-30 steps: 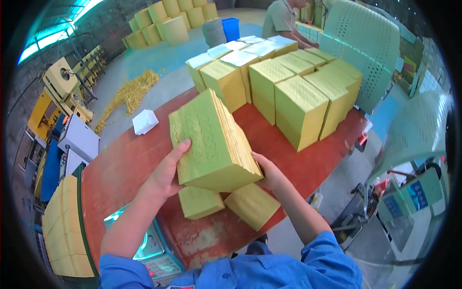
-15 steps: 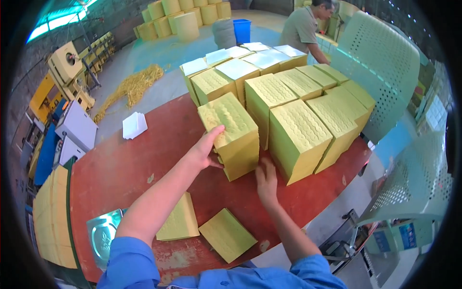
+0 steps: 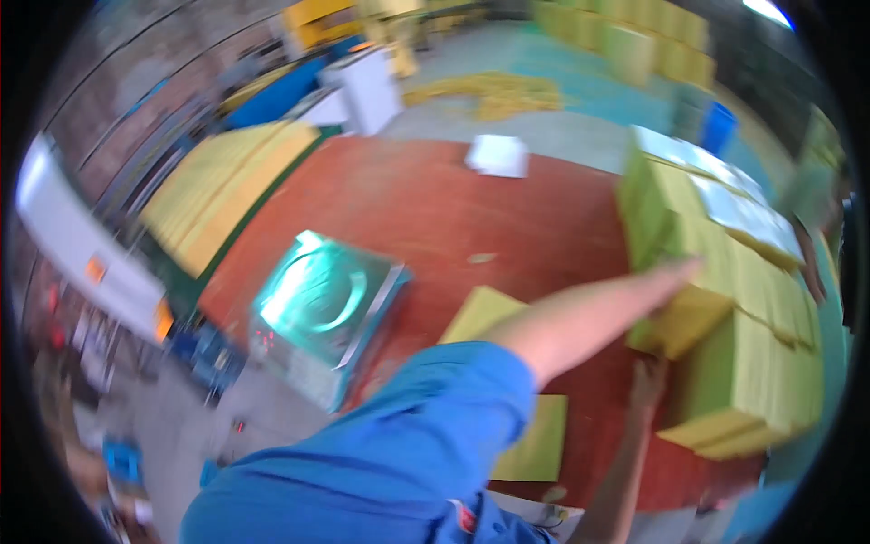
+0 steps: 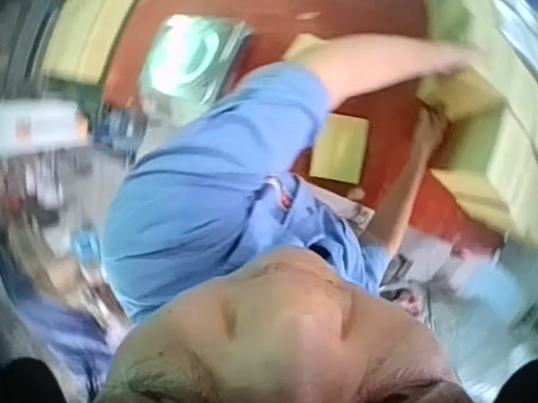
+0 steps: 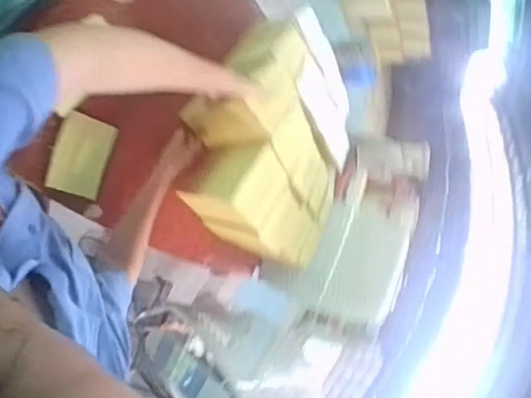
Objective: The recorder is weighing stacks of yellow paper on a digital scale and organizing them into stacks.
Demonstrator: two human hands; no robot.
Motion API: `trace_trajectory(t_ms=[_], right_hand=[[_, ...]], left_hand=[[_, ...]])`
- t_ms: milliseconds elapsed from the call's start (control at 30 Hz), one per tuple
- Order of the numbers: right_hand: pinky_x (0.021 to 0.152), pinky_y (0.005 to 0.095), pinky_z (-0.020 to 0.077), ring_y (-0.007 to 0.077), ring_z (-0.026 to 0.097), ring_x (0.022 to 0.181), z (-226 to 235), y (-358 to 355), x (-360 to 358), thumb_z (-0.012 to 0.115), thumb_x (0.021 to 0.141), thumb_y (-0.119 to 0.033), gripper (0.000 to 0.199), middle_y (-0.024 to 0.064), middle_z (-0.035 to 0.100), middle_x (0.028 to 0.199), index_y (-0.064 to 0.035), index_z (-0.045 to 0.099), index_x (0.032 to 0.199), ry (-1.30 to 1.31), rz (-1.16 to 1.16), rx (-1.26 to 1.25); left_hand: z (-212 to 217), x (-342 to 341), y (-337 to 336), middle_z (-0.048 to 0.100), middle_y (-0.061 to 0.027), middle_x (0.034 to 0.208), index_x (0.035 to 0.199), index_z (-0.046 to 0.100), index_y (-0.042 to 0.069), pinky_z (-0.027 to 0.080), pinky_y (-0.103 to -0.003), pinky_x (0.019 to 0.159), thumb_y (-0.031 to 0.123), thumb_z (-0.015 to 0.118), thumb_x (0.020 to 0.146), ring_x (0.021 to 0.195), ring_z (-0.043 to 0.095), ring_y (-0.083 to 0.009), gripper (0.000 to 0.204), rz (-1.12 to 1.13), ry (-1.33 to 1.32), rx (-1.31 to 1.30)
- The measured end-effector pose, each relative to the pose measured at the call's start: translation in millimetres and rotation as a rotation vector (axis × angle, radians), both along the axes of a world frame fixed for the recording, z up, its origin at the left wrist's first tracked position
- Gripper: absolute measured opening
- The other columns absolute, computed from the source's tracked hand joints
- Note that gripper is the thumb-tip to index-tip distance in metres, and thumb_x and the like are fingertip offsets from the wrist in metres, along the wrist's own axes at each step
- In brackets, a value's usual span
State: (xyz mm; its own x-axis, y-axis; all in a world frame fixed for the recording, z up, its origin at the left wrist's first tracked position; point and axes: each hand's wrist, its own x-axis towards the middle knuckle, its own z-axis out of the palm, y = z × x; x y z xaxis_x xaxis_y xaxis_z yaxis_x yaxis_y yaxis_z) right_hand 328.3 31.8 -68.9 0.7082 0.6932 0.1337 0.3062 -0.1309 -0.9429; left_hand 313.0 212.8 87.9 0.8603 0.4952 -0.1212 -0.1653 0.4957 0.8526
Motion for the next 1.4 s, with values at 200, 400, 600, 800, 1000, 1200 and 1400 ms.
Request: trace_trajectory(t_ms=[200,400,600,800,1000,1200,1400], right_hand=[[0.107,0.0366,0.0381,0.0260,0.049,0.125,76,-28,-91,0.049,0.092,0.000,0.052,0.0143,0.045,0.144,0.0008,0.041,0.143,0.203,0.063,0.151],[0.094,0.0345,0.0446,0.0219,0.056,0.107,164,-15,-294,0.043,0.092,-0.002,0.041,0.0142,0.056,0.125,0.0022,0.049,0.133,0.229,0.364,0.385],[0.085,0.0345,0.0508,0.0216,0.064,0.090,164,-6,-552,0.045,0.086,0.003,0.034,0.0137,0.065,0.101,0.0048,0.055,0.119,0.442,0.964,0.216],[0.082,0.0345,0.0531,0.0212,0.065,0.086,129,15,-762,0.046,0.087,0.006,0.032,0.0141,0.067,0.100,0.0033,0.058,0.117,0.741,1.204,-0.101],[0.079,0.0282,0.0514,0.0150,0.063,0.084,101,57,-905,0.048,0.092,0.005,0.027,0.0090,0.066,0.097,0.0014,0.060,0.115,0.627,1.408,-0.230],[0.075,0.0237,0.0502,0.0122,0.063,0.081,86,74,-962,0.050,0.094,0.001,0.018,0.0065,0.065,0.094,0.0012,0.063,0.106,0.596,1.467,-0.262],[0.072,0.0269,0.0529,0.0162,0.066,0.079,69,68,-950,0.050,0.095,0.000,0.020,0.0096,0.068,0.092,0.0013,0.064,0.109,0.585,1.320,-0.298]], left_hand=[[65,-162,-28,0.028,-0.0303,0.151,0.149,0.016,-0.010,0.026,-0.040,0.117,0.051,0.064,0.084,0.143,0.029,-0.0358,0.101,0.130,0.269,0.660],[82,-433,-3,0.028,-0.0262,0.153,0.147,0.027,-0.009,0.025,-0.040,0.117,0.043,0.066,0.085,0.144,0.026,-0.0343,0.089,0.293,0.258,0.829],[64,-770,-40,0.051,-0.0119,0.139,0.137,0.049,0.003,0.041,-0.034,0.105,0.038,0.063,0.093,0.130,0.047,-0.0200,0.058,0.690,0.495,0.442],[-5,-1064,-123,0.071,-0.0074,0.100,0.113,0.067,0.003,0.053,-0.030,0.081,0.027,0.065,0.092,0.091,0.067,-0.0147,0.032,1.401,1.051,0.632],[-9,-1237,-211,0.068,-0.0149,0.106,0.117,0.064,0.004,0.052,-0.037,0.080,0.021,0.067,0.084,0.094,0.066,-0.0267,0.037,1.616,1.590,0.703],[-37,-1276,-204,0.057,-0.0120,0.121,0.119,0.060,0.013,0.047,-0.042,0.092,0.014,0.069,0.078,0.116,0.052,-0.0323,0.042,1.223,1.884,0.837],[-18,-1278,-205,0.056,-0.0096,0.123,0.111,0.065,0.016,0.043,-0.043,0.097,0.012,0.073,0.076,0.123,0.049,-0.0281,0.036,1.166,1.947,0.964]])
